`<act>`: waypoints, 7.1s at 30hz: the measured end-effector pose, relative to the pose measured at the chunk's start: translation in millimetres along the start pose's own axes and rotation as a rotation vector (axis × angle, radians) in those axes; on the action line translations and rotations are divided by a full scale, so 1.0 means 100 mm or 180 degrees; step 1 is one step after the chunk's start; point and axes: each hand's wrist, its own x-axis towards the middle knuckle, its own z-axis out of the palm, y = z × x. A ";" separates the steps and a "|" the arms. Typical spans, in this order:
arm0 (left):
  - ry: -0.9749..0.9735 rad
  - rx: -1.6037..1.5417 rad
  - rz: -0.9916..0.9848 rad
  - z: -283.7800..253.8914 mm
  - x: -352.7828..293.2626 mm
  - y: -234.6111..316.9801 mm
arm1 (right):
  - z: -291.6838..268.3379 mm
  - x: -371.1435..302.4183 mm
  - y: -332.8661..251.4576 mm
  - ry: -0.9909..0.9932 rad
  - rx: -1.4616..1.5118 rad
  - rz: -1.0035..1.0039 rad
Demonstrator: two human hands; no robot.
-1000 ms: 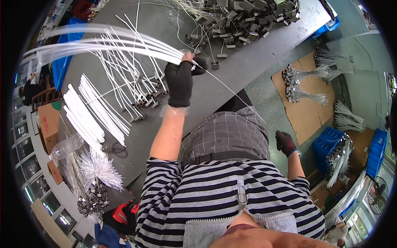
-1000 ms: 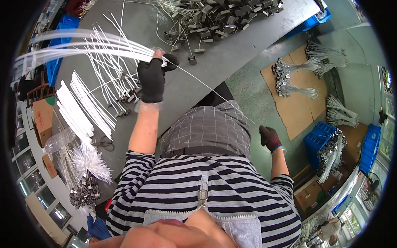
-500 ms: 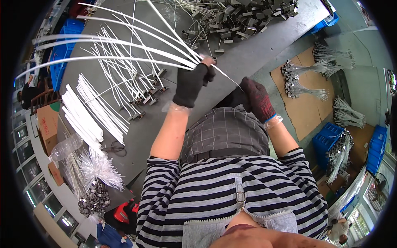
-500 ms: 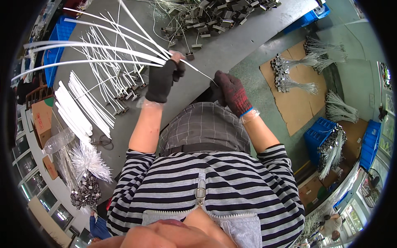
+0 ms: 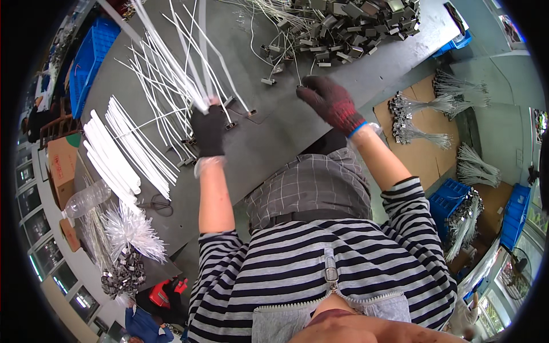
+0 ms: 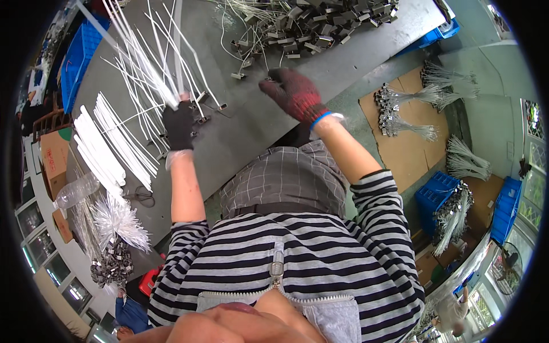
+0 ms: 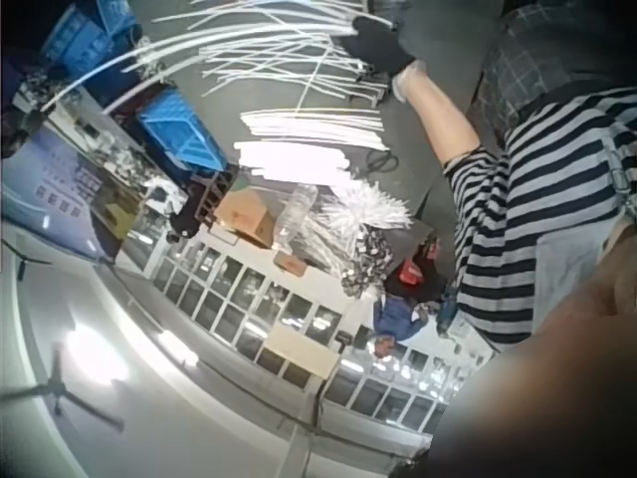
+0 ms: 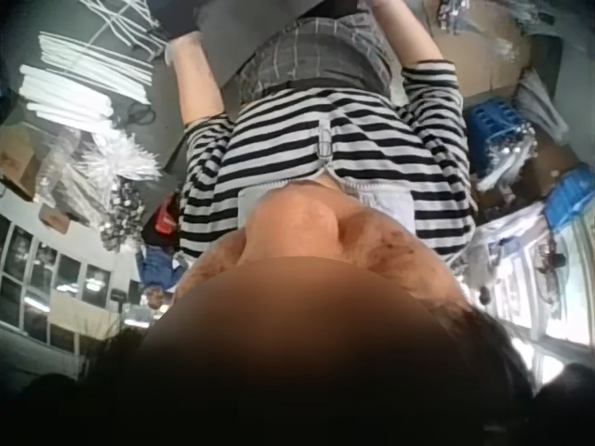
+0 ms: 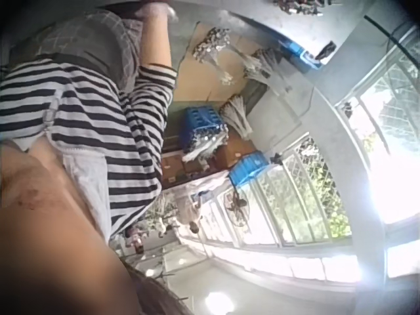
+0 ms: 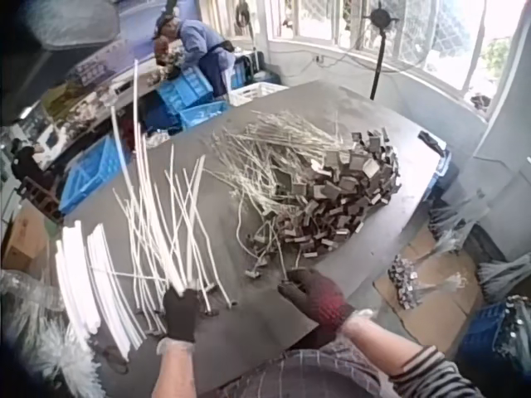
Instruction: The person bundles groups of white wires together by hand on a workbench.
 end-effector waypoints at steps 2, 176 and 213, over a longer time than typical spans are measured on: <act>0.0404 -0.0010 -0.0080 -0.11 -0.06 0.16 | 0.02 0.23 -0.08 0.0208 -0.0461 0.0180; -0.1385 -0.2399 -0.0983 1.80 -0.79 0.08 | -0.18 -3.36 2.07 -0.0102 0.0882 0.3730; 0.0271 -0.1640 0.0934 0.54 -0.01 0.74 | 0.30 -2.45 1.94 0.0985 0.0333 0.2091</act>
